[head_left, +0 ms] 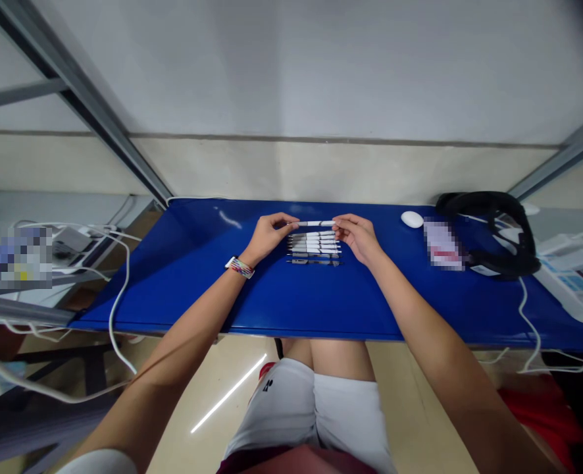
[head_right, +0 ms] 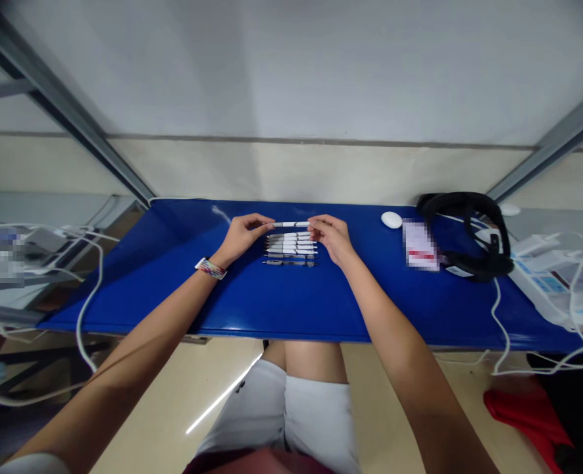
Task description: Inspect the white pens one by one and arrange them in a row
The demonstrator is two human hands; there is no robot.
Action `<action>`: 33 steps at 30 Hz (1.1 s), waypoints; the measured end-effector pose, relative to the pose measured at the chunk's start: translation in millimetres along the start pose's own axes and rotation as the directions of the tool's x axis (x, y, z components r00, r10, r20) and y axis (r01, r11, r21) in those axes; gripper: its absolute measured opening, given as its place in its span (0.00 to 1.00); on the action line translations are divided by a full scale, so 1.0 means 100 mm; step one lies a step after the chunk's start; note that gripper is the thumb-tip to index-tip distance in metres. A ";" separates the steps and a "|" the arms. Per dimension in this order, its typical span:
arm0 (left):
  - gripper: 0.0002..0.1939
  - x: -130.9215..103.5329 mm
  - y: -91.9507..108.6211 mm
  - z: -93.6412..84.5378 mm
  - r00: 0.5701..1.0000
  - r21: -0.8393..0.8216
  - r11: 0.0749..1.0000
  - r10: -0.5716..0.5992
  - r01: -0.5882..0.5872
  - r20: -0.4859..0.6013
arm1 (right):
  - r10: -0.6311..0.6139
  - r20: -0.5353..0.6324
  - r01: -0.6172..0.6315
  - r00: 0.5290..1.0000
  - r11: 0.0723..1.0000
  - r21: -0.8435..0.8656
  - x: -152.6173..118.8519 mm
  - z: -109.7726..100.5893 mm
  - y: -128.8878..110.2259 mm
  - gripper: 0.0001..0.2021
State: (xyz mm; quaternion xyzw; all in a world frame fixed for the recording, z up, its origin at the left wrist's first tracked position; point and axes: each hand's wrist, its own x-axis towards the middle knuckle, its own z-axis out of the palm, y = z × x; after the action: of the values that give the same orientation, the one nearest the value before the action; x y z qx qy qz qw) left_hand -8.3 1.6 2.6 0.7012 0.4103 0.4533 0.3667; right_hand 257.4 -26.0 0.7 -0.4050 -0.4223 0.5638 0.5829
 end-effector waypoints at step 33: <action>0.14 0.02 0.07 0.03 0.995 -0.130 0.991 0.025 -0.038 -0.095 | 0.139 0.107 -0.167 0.985 0.930 0.326 -0.06 0.09 -0.12 0.10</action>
State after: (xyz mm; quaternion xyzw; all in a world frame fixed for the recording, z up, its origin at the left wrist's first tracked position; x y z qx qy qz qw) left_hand -3.4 -0.3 8.4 0.6601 0.3851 0.5172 0.3853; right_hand 252.5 -32.8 14.3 -0.3086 -0.3113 0.6870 0.5796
